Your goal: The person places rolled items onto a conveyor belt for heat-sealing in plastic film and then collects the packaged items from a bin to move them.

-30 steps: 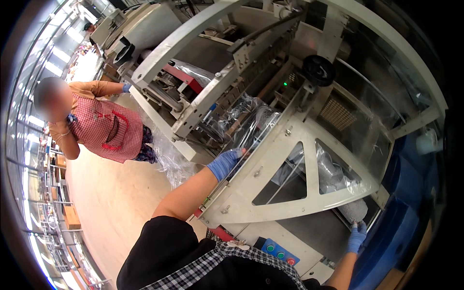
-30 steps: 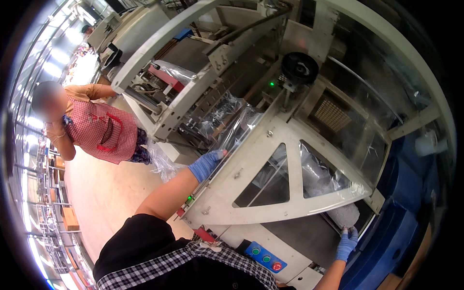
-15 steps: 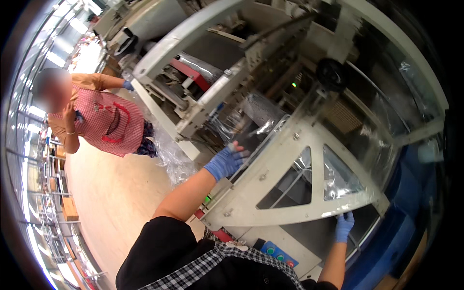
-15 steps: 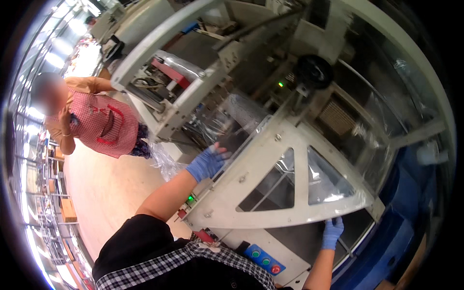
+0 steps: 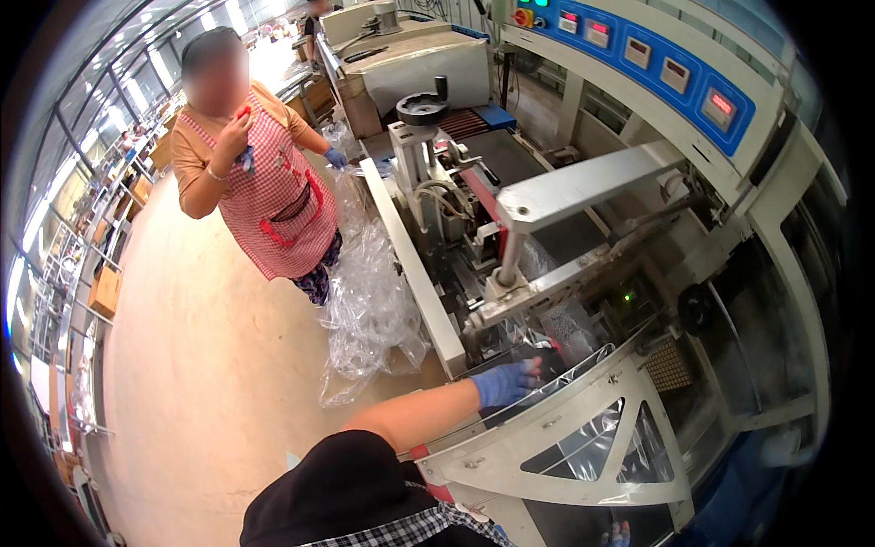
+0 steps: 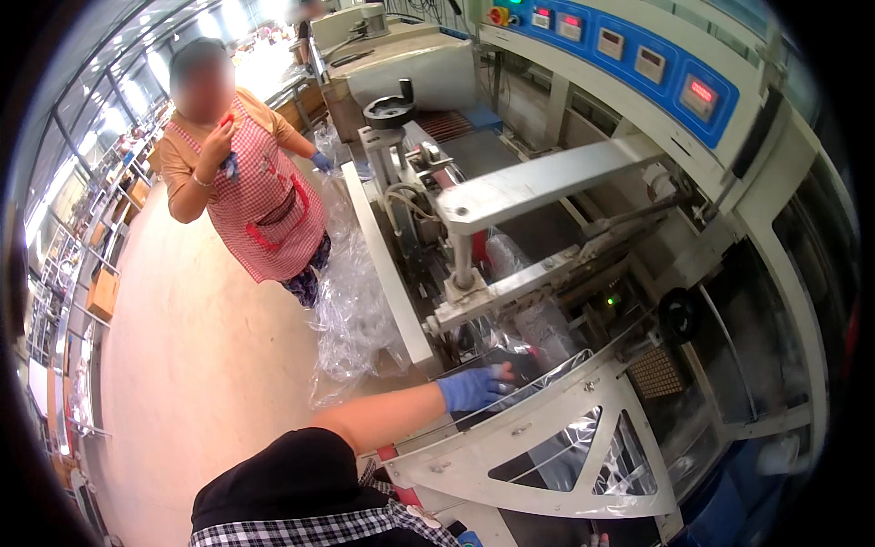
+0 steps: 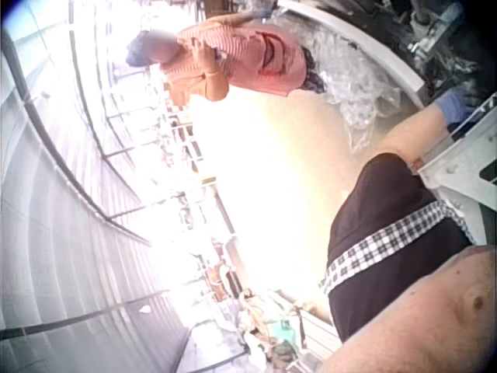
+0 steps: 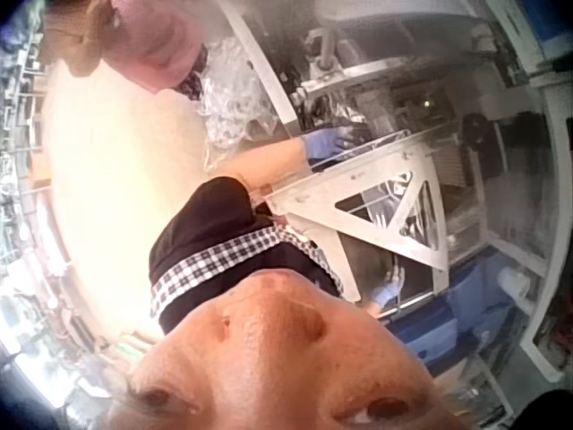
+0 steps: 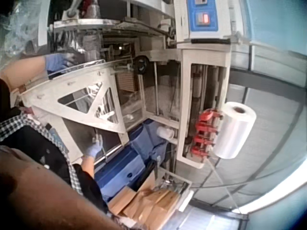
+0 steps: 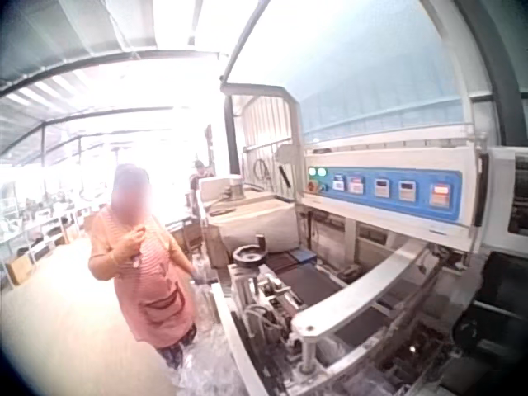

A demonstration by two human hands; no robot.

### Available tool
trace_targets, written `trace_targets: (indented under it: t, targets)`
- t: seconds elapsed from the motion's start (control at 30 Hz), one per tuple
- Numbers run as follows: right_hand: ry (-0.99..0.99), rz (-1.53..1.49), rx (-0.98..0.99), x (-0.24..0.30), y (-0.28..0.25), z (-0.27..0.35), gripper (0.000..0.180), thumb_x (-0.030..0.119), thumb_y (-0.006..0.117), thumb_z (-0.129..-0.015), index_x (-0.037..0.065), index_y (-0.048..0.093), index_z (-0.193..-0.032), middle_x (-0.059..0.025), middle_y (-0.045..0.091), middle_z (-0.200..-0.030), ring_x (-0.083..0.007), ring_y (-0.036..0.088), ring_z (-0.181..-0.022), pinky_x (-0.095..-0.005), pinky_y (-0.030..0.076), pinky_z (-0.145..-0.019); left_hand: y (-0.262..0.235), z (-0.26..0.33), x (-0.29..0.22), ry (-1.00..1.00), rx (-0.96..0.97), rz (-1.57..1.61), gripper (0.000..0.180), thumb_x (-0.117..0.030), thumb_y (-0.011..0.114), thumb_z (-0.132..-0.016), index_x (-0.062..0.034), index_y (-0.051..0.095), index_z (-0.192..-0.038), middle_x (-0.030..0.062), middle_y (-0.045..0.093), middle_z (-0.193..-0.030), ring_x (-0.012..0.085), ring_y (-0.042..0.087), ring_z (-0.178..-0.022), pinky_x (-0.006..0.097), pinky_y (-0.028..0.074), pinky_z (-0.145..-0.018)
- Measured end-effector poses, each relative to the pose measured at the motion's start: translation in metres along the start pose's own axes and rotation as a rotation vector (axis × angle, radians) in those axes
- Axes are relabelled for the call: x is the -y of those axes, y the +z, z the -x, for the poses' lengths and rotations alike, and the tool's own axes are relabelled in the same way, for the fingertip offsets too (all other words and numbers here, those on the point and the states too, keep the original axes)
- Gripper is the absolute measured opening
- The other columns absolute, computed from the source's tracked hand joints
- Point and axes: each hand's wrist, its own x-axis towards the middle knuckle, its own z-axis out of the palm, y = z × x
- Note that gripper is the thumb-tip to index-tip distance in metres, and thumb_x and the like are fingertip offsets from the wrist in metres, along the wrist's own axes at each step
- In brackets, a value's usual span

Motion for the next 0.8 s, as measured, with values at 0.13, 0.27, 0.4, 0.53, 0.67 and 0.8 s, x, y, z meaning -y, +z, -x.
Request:
trace_targets:
  t: [0.13,0.27,0.4,0.53,0.67,0.8]
  targets:
    - [0.358,-0.831,0.091,0.037,0.013,-0.003,0.044,0.025,0.063,-0.083,0.002,0.056,-0.120,-0.0196,0.052,-0.129,-0.0332,0.053,-0.116,-0.0447,0.045,-0.091,0.002,-0.019,0.017,0.211,-0.019,-0.283,0.018,-0.025,0.067,-0.086,-0.0095,0.064,-0.095,0.0013,0.063,-0.080,0.0151,0.060,-0.067,0.030,0.050,-0.059]
    - [0.182,-0.497,-0.064,0.027,0.054,-0.028,0.029,0.020,0.056,-0.089,0.003,0.058,-0.113,-0.0091,0.061,-0.098,-0.0197,0.057,-0.098,-0.0324,0.045,-0.085,-0.036,-0.011,0.011,0.080,-0.057,-0.100,0.011,-0.018,0.064,-0.087,-0.0088,0.063,-0.093,0.0069,0.065,-0.088,0.0205,0.064,-0.079,0.034,0.053,-0.067]
    - [0.233,-0.291,0.252,-0.027,0.024,-0.032,0.019,0.018,0.066,-0.083,0.012,0.058,-0.099,-0.0040,0.062,-0.087,-0.0179,0.058,-0.083,-0.0334,0.047,-0.073,0.017,0.002,0.008,-0.123,0.015,-0.004,0.033,-0.039,0.067,-0.085,-0.0087,0.061,-0.096,0.0070,0.067,-0.089,0.0197,0.065,-0.072,0.031,0.054,-0.062]
    - [0.253,-0.180,0.130,-0.034,0.057,0.044,0.013,0.015,0.067,-0.083,0.010,0.056,-0.089,-0.0044,0.060,-0.074,-0.0175,0.062,-0.067,-0.0283,0.052,-0.060,0.026,-0.002,0.017,0.059,0.092,-0.277,0.020,-0.029,0.062,-0.087,-0.0088,0.064,-0.089,0.0058,0.067,-0.089,0.0146,0.062,-0.071,0.027,0.051,-0.062]
    - [0.264,-0.153,-0.015,-0.055,0.040,0.101,0.014,0.019,0.067,-0.084,0.010,0.057,-0.088,-0.0035,0.062,-0.074,-0.0155,0.061,-0.067,-0.0272,0.048,-0.058,-0.016,0.006,0.014,-0.010,-0.072,-0.101,0.024,-0.030,0.067,-0.083,-0.0103,0.060,-0.095,0.0045,0.063,-0.087,0.0209,0.062,-0.077,0.033,0.054,-0.075]
    - [0.345,-0.166,-0.167,-0.081,0.034,0.146,0.013,0.021,0.063,-0.087,0.009,0.058,-0.089,-0.0052,0.062,-0.073,-0.0150,0.060,-0.065,-0.0246,0.048,-0.056,0.018,0.003,0.002,-0.078,-0.012,-0.133,0.038,-0.043,0.063,-0.085,-0.0092,0.061,-0.102,0.0075,0.066,-0.097,0.0229,0.062,-0.089,0.037,0.051,-0.082]
